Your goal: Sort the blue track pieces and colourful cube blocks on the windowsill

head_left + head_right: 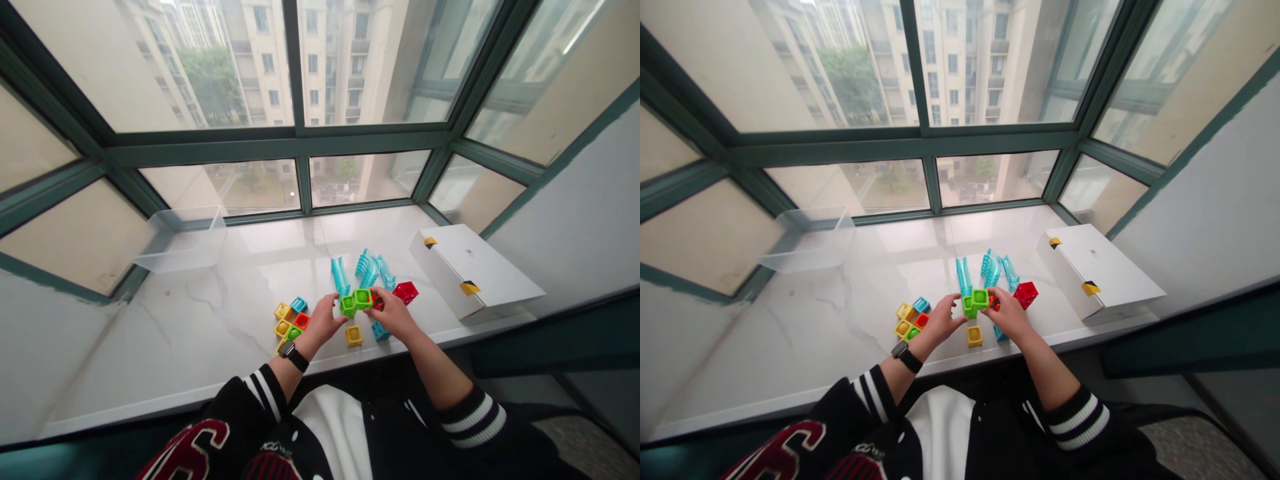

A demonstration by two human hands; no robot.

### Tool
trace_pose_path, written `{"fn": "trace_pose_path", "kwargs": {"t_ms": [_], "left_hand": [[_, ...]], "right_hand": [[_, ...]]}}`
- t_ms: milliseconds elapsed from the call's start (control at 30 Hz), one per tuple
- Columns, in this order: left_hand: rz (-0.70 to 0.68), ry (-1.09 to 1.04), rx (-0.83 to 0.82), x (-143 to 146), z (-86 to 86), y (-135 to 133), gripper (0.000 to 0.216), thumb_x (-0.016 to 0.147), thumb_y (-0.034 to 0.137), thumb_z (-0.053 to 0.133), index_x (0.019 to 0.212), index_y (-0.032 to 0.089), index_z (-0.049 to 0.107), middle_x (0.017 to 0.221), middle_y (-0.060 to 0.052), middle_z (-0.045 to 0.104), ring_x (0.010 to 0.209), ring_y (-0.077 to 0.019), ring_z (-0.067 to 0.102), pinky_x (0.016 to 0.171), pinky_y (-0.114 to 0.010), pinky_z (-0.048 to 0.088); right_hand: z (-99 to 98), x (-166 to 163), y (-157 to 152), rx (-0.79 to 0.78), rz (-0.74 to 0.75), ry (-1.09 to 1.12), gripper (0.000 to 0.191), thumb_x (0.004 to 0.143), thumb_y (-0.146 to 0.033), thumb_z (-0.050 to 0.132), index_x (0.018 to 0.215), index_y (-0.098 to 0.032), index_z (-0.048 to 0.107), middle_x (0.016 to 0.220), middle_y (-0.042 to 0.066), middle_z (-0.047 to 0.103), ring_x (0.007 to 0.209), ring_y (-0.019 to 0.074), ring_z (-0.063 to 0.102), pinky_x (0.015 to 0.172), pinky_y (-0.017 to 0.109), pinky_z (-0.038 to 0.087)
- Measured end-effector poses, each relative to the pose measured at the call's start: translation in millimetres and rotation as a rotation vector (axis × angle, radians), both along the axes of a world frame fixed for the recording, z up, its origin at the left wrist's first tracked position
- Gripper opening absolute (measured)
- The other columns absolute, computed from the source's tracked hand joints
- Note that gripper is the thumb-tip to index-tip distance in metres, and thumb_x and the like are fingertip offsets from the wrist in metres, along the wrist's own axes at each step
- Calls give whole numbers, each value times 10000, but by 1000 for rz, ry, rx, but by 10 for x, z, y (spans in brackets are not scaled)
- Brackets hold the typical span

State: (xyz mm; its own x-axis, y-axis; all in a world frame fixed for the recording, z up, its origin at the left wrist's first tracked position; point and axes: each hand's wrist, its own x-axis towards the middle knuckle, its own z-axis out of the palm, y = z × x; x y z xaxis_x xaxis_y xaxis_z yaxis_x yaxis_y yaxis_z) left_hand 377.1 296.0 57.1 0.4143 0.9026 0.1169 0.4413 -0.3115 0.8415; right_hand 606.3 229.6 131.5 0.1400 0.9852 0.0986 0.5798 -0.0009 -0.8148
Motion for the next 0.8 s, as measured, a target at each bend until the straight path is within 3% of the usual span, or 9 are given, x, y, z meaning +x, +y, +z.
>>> {"fn": "trace_pose_path", "kwargs": {"t_ms": [100,367,800], "left_hand": [[-10,37,-40,46,-76,36,709,715,245,912,1351,228,599,1316,-127,676,974,-259,705,945,-490,599],[-63,118,-51,101,-31,45,579,789,182,809,1325,230,596,1233,-90,719,881,-233,706,830,-411,593],[-78,182,-7,99,-11,70,447,818,152,733,1250,208,631,1173,-69,739,898,-205,708,829,-339,581]], "right_hand": [[-42,-10,62,2,20,-60,411,761,-273,779,1168,-253,719,1118,69,750,979,269,693,944,439,533],[-139,-69,272,-4,85,-143,430,769,-217,814,1188,-257,725,1164,80,750,1076,289,655,987,460,497],[-376,-57,434,-38,159,-337,501,773,-164,837,1251,-249,716,1190,57,768,1122,280,653,998,431,501]]}}
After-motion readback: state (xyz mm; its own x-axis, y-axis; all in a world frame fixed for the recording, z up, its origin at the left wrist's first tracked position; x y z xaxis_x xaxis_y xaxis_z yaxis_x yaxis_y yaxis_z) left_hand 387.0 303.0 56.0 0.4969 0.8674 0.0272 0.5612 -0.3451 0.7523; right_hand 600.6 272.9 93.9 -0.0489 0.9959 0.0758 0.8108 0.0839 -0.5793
